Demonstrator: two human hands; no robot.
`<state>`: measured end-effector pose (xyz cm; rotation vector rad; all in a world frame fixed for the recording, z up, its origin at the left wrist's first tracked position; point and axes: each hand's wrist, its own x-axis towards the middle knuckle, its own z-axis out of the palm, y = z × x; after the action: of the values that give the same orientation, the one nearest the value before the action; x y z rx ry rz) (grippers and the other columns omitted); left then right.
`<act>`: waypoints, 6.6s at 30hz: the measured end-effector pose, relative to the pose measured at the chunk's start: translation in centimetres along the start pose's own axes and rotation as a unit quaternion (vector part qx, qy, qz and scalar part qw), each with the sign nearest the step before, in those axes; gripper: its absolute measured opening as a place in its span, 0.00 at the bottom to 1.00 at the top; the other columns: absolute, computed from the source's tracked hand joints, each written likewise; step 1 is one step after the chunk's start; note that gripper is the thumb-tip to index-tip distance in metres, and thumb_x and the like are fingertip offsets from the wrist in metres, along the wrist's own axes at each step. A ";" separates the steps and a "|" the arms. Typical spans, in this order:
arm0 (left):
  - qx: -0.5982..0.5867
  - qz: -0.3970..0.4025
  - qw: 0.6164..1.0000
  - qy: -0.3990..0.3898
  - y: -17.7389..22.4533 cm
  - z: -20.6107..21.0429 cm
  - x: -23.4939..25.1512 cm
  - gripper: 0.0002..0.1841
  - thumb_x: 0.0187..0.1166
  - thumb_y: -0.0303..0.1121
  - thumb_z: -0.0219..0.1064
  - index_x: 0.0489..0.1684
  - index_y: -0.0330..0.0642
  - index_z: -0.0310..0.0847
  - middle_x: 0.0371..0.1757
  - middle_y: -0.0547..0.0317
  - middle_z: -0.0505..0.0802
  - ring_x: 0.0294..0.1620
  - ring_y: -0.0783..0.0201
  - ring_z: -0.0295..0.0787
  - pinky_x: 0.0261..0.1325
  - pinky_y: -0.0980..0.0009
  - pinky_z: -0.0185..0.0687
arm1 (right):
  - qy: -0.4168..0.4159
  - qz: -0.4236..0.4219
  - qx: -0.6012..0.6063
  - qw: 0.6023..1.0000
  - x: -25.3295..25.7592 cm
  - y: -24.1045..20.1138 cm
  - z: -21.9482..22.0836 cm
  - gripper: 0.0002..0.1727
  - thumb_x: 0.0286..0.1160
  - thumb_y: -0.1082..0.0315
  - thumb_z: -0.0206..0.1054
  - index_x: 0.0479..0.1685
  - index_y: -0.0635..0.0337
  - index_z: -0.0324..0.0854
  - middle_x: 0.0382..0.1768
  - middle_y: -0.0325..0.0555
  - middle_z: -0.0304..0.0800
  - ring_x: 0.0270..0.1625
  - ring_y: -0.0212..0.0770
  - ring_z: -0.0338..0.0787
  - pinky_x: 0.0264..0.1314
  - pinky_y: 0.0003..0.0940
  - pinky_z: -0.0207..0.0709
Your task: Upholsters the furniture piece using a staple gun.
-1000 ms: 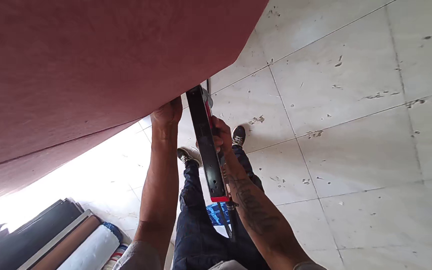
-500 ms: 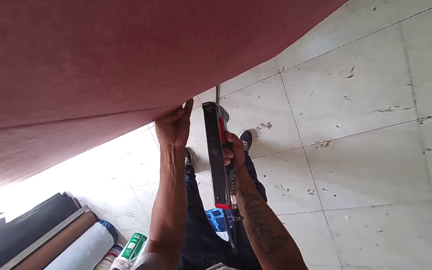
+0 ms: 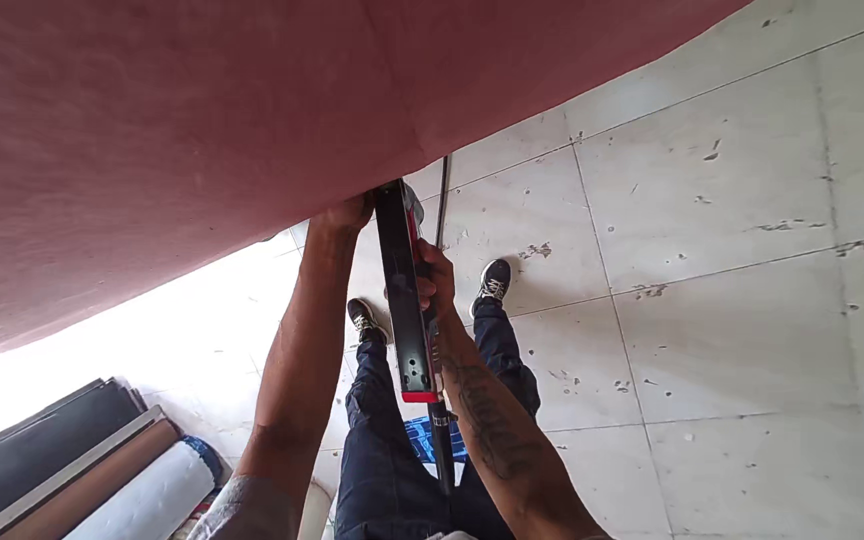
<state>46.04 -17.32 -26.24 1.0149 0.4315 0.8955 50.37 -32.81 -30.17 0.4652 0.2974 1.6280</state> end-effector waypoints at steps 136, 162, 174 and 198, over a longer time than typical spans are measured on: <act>0.236 -0.265 0.881 0.313 38.3 -30.1 -47.2 0.27 0.69 0.18 0.60 0.72 0.28 0.67 0.69 0.45 0.91 0.58 0.50 0.96 0.57 0.54 0.96 | 0.356 -0.352 -0.317 0.805 18.3 29.1 -2.2 0.19 0.88 0.75 0.43 0.74 0.61 0.66 0.61 0.54 0.86 0.60 0.49 0.91 0.65 0.47 0.86; 0.322 -0.312 0.883 0.138 39.9 -25.6 -36.4 0.24 0.70 0.19 0.65 0.68 0.24 0.69 0.66 0.36 0.91 0.55 0.46 0.96 0.56 0.53 0.95 | 0.336 -0.382 -0.425 0.749 20.5 29.9 -7.5 0.14 0.91 0.68 0.53 0.67 0.64 0.73 0.45 0.53 0.92 0.42 0.46 0.95 0.43 0.43 0.92; 0.435 -0.573 0.661 0.214 24.4 -38.9 -29.3 0.08 0.83 0.27 0.55 0.52 0.34 0.73 0.35 0.50 0.88 0.27 0.60 0.86 0.30 0.61 0.85 | 0.241 -0.307 -0.533 0.751 18.8 26.0 -14.9 0.15 0.90 0.65 0.56 0.57 0.65 0.84 0.42 0.45 0.92 0.37 0.33 0.91 0.43 0.31 0.88; 0.590 -0.471 0.654 -0.053 23.5 -59.3 -27.1 0.17 0.61 0.41 0.76 0.34 0.33 0.84 0.27 0.59 0.94 0.30 0.68 0.93 0.40 0.64 0.92 | 0.360 -0.195 -0.885 0.222 42.2 -1.6 -36.2 0.17 0.88 0.69 0.52 0.63 0.64 0.83 0.66 0.59 0.86 0.73 0.61 0.81 0.75 0.64 0.71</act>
<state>-20.61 -1.64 -36.96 1.7021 1.3792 -0.5749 32.27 12.06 -57.66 -2.0467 -0.8293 0.5554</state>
